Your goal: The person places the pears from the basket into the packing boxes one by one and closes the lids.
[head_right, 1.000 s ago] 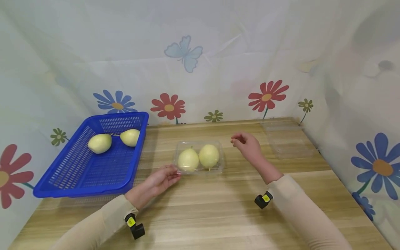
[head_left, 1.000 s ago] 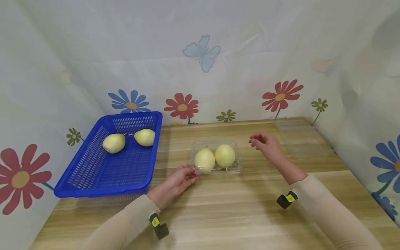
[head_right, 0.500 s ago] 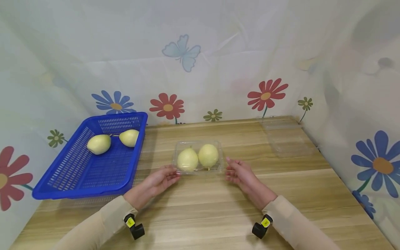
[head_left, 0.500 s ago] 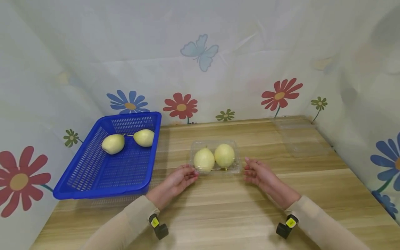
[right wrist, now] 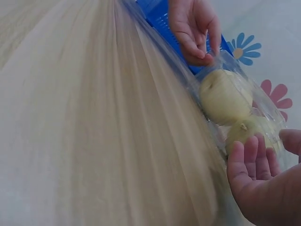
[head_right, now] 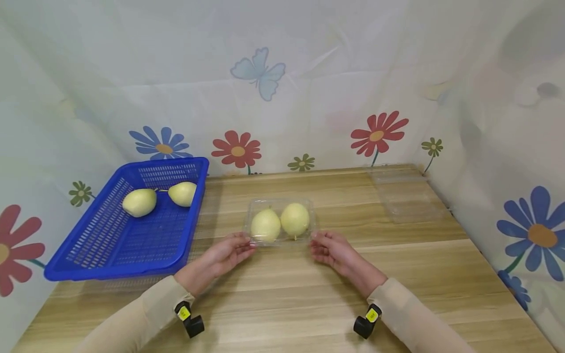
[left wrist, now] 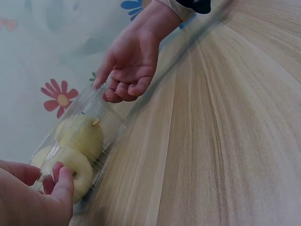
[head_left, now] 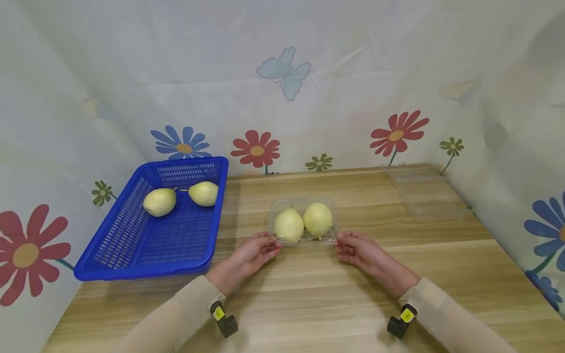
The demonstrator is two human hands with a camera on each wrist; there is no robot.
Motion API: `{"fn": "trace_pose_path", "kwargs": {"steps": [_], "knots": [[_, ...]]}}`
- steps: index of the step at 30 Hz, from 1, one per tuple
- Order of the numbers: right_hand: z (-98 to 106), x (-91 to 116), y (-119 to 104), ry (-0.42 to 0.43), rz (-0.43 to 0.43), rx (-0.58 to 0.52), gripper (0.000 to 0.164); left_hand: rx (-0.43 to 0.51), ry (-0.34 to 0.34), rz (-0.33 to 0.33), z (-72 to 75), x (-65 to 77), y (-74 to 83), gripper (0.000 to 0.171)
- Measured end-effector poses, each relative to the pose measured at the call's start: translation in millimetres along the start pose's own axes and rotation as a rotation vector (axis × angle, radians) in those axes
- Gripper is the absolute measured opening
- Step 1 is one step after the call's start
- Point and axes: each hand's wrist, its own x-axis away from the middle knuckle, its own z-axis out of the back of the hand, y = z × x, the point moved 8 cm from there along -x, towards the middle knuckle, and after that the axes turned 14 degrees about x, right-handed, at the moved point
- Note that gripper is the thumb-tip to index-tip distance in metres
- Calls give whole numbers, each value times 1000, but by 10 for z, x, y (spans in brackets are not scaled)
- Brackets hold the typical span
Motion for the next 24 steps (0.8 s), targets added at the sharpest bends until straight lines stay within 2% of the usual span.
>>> {"fn": "trace_pose_path", "kwargs": {"steps": [7, 15, 19, 24], "knots": [[-25, -31, -27, -52, 6, 11, 11, 5, -9, 3, -19, 0, 1, 33], [-15, -21, -50, -12, -9, 51, 10, 7, -2, -14, 3, -3, -15, 37], [-18, -19, -52, -19, -10, 27, 10, 20, 2, -24, 1, 3, -8, 30], [-41, -33, -55, -42, 2, -9, 14, 0, -35, 36, 1, 82, -71, 16]]}}
